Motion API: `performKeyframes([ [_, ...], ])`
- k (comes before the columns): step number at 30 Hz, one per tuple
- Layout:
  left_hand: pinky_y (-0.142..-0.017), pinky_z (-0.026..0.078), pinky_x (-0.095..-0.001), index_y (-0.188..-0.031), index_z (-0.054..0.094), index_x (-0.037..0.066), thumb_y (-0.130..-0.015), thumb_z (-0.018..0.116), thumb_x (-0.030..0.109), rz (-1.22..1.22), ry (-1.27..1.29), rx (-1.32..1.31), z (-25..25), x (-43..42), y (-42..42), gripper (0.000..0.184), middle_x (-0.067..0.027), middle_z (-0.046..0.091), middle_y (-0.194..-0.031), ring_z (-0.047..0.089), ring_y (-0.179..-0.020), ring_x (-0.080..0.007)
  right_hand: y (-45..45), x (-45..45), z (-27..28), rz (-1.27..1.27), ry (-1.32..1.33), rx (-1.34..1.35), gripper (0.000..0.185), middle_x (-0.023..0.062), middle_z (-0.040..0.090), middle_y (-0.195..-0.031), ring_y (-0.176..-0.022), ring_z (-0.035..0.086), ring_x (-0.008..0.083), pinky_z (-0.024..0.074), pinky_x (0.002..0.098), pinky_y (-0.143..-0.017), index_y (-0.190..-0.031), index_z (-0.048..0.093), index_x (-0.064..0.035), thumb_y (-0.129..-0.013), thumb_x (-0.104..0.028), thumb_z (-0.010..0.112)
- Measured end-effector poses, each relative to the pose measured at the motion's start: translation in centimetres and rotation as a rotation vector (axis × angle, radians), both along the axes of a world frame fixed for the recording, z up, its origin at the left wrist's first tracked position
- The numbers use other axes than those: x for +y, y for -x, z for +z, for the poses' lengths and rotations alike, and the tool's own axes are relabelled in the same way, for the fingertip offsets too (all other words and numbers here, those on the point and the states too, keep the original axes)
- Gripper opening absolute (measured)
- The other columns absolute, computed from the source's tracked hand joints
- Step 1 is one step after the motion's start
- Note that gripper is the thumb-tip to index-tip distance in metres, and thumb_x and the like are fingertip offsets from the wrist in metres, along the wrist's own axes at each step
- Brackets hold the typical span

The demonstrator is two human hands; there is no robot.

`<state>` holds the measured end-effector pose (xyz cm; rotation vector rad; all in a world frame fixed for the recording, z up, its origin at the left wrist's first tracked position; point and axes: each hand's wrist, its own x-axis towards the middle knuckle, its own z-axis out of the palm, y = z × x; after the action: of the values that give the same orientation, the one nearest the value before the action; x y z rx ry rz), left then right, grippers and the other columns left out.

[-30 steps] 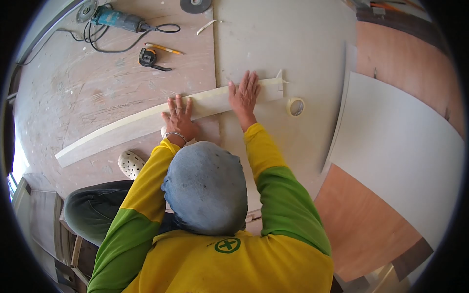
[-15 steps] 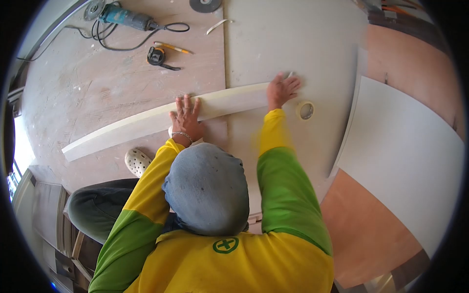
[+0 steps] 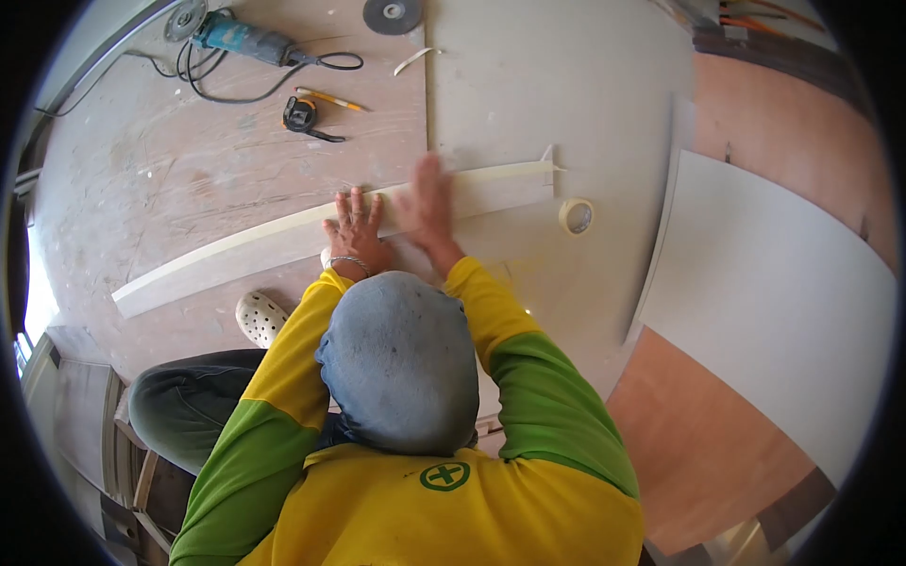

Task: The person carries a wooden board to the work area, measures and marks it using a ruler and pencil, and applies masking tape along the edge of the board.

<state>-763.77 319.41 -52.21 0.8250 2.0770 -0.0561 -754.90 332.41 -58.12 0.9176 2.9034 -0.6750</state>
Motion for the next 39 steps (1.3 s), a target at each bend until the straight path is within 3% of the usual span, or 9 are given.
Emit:
performKeyframes([
  [1, -0.112, 0.018, -0.0664, -0.155, 0.02, 0.021, -0.082, 0.063, 0.037, 0.01, -0.008, -0.002, -0.1, -0.1, -0.1, 0.086, -0.0142, 0.006, -0.163, 0.002, -0.149, -0.0393, -0.5, -1.4, 0.1, 0.226, 0.02, -0.046, 0.072, 0.0234, 0.024, -0.156, -0.147, 0.018, 0.0377, 0.0104, 0.0548, -0.118, -0.148, 0.026, 0.0066, -0.095, -0.037, 0.049],
  [4, -0.112, 0.018, -0.0664, -0.155, 0.021, 0.021, -0.081, 0.063, 0.034, 0.023, -0.047, 0.03, -1.4, -0.3, -0.2, 0.086, -0.0133, 0.006, -0.163, 0.002, -0.15, -0.0386, -1.7, 0.6, -1.7, 0.185, -0.232, 0.007, 0.07, 0.0217, 0.029, -0.155, -0.145, 0.024, 0.0383, 0.0127, 0.056, -0.117, -0.147, 0.031, 0.0042, -0.095, -0.039, 0.049],
  [9, -0.112, 0.018, -0.0663, -0.155, 0.022, 0.022, -0.079, 0.063, 0.031, 0.029, -0.042, 0.012, -1.1, -0.5, 0.0, 0.087, -0.0131, 0.007, -0.163, 0.002, -0.15, -0.0379, -5.2, 7.5, -1.5, -0.084, -0.255, -0.225, 0.071, 0.0195, 0.022, -0.158, -0.149, 0.013, 0.0348, 0.0045, 0.0529, -0.119, -0.15, 0.028, 0.0007, -0.097, -0.044, 0.042],
  [16, -0.111, 0.017, -0.067, -0.155, 0.022, 0.023, -0.079, 0.058, 0.028, 0.021, -0.027, -0.006, -0.4, -0.3, 0.3, 0.084, -0.0111, 0.007, -0.163, 0.001, -0.15, -0.0378, -6.6, 11.3, -1.3, -0.359, -0.234, -0.228, 0.069, 0.0198, 0.023, -0.158, -0.148, 0.013, 0.035, 0.0074, 0.0523, -0.119, -0.148, 0.031, 0.0011, -0.098, -0.045, 0.04],
  [20, -0.111, 0.016, -0.0676, -0.155, 0.021, 0.024, -0.083, 0.054, 0.028, 0.017, -0.004, -0.012, -0.4, -0.2, 0.3, 0.08, -0.0092, 0.005, -0.164, 0.0, -0.15, -0.037, -5.6, 7.1, -0.3, 0.024, -0.306, -0.197, 0.06, 0.0211, 0.036, -0.151, -0.145, 0.025, 0.0369, 0.0151, 0.0513, -0.118, -0.142, 0.042, 0.0013, -0.097, -0.037, 0.047],
  [22, -0.111, 0.016, -0.0673, -0.155, 0.021, 0.024, -0.082, 0.054, 0.028, 0.022, -0.006, -0.024, 0.0, -0.2, 0.4, 0.08, -0.0092, 0.005, -0.164, 0.0, -0.15, -0.0369, -4.9, 4.4, -0.3, 0.186, -0.237, 0.019, 0.052, 0.021, 0.045, -0.142, -0.138, 0.035, 0.0388, 0.0231, 0.0518, -0.116, -0.136, 0.048, 0.0015, -0.095, -0.031, 0.052],
  [26, -0.111, 0.016, -0.0664, -0.155, 0.02, 0.024, -0.082, 0.055, 0.028, 0.007, 0.006, -0.019, 0.3, -0.2, 0.5, 0.082, -0.0091, 0.005, -0.164, 0.0, -0.15, -0.0362, -3.5, 3.4, 1.3, 0.191, -0.118, 0.151, 0.043, 0.0205, 0.052, -0.13, -0.128, 0.044, 0.0402, 0.0312, 0.0517, -0.111, -0.125, 0.054, 0.002, -0.092, -0.026, 0.056],
  [30, -0.111, 0.017, -0.066, -0.156, 0.019, 0.024, -0.081, 0.055, 0.028, 0.013, 0.01, -0.042, 0.1, -0.1, 0.8, 0.082, -0.009, 0.004, -0.164, 0.0, -0.15, -0.0358, -6.0, 9.9, 1.5, 0.193, -0.271, 0.07, 0.041, 0.0201, 0.054, -0.123, -0.12, 0.048, 0.0398, 0.0343, 0.0502, -0.107, -0.12, 0.056, 0.002, -0.09, -0.026, 0.06],
  [39, -0.111, 0.017, -0.0664, -0.156, 0.019, 0.025, -0.082, 0.054, 0.028, 0.002, 0.021, -0.038, -0.1, 0.0, 0.6, 0.082, -0.0086, 0.004, -0.164, 0.001, -0.15, -0.0362, -9.5, 14.9, 0.0, -0.026, -0.291, -0.192, 0.054, 0.0205, 0.041, -0.146, -0.142, 0.027, 0.0387, 0.0241, 0.0497, -0.114, -0.136, 0.046, 0.0018, -0.096, -0.034, 0.051],
])
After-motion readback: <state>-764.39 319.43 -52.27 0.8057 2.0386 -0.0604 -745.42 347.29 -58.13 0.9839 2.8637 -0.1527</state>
